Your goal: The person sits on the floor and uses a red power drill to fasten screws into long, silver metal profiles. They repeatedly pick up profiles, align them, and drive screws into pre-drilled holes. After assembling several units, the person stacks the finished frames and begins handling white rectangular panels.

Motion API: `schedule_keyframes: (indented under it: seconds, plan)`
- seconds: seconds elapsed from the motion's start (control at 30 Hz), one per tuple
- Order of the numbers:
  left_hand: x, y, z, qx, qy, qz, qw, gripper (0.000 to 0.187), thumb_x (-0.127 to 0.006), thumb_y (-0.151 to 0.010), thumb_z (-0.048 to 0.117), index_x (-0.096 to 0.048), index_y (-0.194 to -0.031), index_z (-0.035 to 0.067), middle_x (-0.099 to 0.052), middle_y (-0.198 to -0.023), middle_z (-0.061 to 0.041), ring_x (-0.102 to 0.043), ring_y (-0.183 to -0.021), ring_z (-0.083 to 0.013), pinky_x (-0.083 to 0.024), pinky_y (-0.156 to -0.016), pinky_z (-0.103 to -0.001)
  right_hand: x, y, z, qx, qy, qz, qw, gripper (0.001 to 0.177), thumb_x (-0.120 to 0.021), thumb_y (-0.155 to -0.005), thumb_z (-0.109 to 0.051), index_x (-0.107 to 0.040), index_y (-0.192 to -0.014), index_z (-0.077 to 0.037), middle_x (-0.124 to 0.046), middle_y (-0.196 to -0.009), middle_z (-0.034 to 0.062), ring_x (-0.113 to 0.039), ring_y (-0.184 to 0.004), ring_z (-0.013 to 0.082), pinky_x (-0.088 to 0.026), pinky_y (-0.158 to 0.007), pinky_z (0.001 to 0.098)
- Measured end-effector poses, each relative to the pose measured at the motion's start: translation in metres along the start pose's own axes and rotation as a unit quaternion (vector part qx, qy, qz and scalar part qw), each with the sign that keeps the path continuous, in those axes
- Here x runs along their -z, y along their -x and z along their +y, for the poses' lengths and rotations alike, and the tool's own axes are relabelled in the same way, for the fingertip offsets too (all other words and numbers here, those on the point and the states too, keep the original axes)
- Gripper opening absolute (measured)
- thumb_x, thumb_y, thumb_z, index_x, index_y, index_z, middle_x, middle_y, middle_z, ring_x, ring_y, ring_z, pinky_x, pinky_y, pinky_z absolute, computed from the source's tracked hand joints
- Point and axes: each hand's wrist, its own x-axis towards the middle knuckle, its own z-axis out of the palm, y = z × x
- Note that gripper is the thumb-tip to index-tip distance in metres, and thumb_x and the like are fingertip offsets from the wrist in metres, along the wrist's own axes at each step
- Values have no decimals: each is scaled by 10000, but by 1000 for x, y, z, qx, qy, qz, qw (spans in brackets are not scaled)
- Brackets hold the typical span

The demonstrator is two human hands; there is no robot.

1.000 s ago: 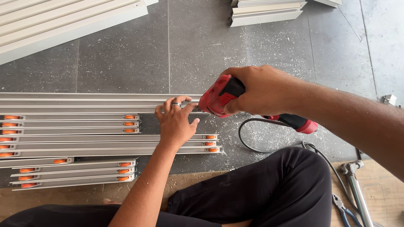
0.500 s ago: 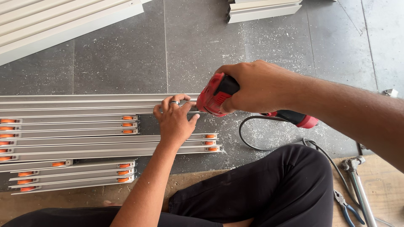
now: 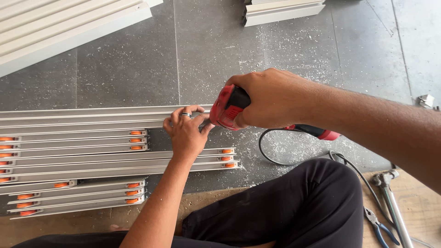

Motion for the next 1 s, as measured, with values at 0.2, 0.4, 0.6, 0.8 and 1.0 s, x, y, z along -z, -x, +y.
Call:
schedule_keyframes:
  seconds: [0.2, 0.4, 0.6, 0.8, 1.0]
  plan:
    - [1, -7, -1, -3, 5, -5, 1000, 205, -867, -746, 357, -798, -905, 249, -629, -1204, 99, -448, -1287, -253, -226, -1049, -579, 21, 2, -5, 48, 48, -53, 996, 540, -703, -872, -452, -580, -1355, -245, -758, -1028, 69, -749, -970, 247, -580, -921, 427]
    - [2, -15, -5, -16, 5, -24, 1000, 300, -893, -639, 285, -780, -895, 176, -634, -1236, -1, -448, -1258, -308, -255, -1052, -574, 47, -23, -8, 137, 112, -87, 980, 408, -670, -913, -344, -601, -1299, -231, -774, -1013, 68, -740, -1011, 230, -581, -956, 423]
    - [-14, -12, -17, 34, 58, -5, 998, 626, -886, -521, 216, -643, -1084, 90, -636, -1157, -86, -485, -1251, -341, -268, -1087, -577, 73, -52, -11, 191, 118, -180, 958, 342, -715, -870, -253, -663, -1188, -141, -775, -1000, 73, -751, -980, 221, -603, -903, 400]
    - [-17, -8, -27, -42, 79, 41, 995, 662, -886, -576, 279, -601, -1150, 114, -618, -1173, -106, -487, -1218, -349, -285, -1028, -567, 94, -70, -18, 213, 140, -239, 937, 289, -690, -843, -190, -661, -1127, -141, -769, -935, 89, -762, -915, 232, -617, -822, 404]
    - [-19, -9, -27, -66, 82, 69, 992, 580, -853, -635, 313, -615, -1125, 114, -628, -1166, -78, -500, -1237, -314, -285, -1055, -550, 97, -79, -18, 208, 135, -264, 932, 237, -673, -819, -153, -677, -1055, -133, -768, -870, 98, -772, -852, 232, -621, -761, 398]
